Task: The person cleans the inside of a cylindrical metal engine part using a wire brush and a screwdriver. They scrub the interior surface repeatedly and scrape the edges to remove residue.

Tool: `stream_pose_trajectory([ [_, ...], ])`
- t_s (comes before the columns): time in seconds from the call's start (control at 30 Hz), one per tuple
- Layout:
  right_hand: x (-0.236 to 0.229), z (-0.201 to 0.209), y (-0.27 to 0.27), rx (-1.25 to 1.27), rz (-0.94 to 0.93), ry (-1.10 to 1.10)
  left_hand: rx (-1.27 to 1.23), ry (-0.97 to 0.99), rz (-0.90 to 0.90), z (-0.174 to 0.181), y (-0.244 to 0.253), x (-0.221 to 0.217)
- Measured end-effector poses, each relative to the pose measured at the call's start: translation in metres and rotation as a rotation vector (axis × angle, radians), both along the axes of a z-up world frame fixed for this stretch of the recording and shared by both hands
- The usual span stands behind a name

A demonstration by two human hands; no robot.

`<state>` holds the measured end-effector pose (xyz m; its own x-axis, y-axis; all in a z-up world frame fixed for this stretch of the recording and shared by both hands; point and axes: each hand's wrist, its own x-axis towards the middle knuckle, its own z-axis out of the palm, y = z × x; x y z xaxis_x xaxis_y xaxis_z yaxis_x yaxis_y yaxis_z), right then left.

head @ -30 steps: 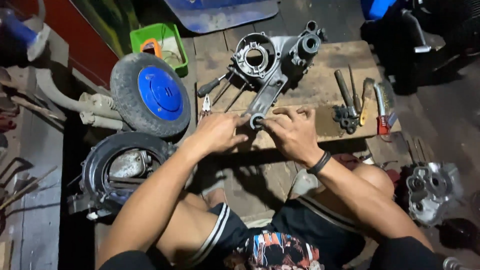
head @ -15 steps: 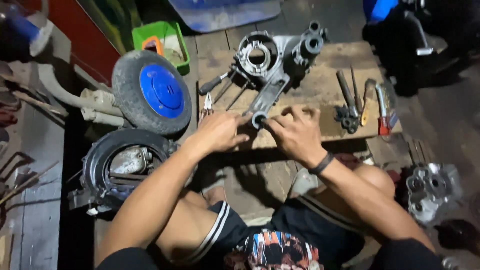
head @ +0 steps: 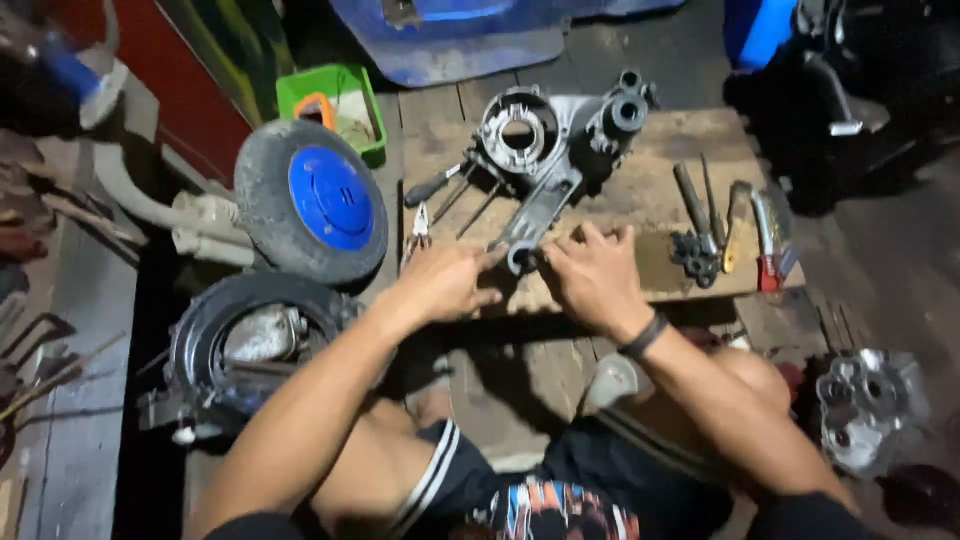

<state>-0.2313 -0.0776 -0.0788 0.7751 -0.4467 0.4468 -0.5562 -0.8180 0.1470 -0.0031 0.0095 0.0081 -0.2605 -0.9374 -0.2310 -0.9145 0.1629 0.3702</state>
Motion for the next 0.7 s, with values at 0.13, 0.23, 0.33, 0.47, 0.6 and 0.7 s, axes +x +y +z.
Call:
stream_pose_trajectory([
  [0.13, 0.005, -0.001, -0.009, -0.052, 0.016, -0.052, 0.007, -0.020, 0.045, -0.006, -0.007, 0.003],
  [0.23, -0.005, -0.014, 0.008, 0.097, -0.071, 0.070, 0.054, 0.007, 0.019, -0.001, 0.006, -0.004],
  [0.33, 0.002, -0.004, -0.003, 0.173, -0.077, 0.067, -0.010, -0.009, 0.021, 0.002, -0.001, -0.001],
  [0.47, 0.000, -0.013, -0.004, 0.276, -0.051, 0.002, 0.007, -0.004, 0.025, -0.007, 0.000, -0.002],
  [0.6, 0.009, 0.007, -0.001, 0.275, 0.018, -0.107, -0.006, -0.003, 0.010, -0.003, -0.003, 0.004],
  [0.7, 0.007, 0.013, 0.004, 0.307, 0.050, -0.137, 0.004, -0.021, 0.029, 0.005, -0.001, -0.003],
])
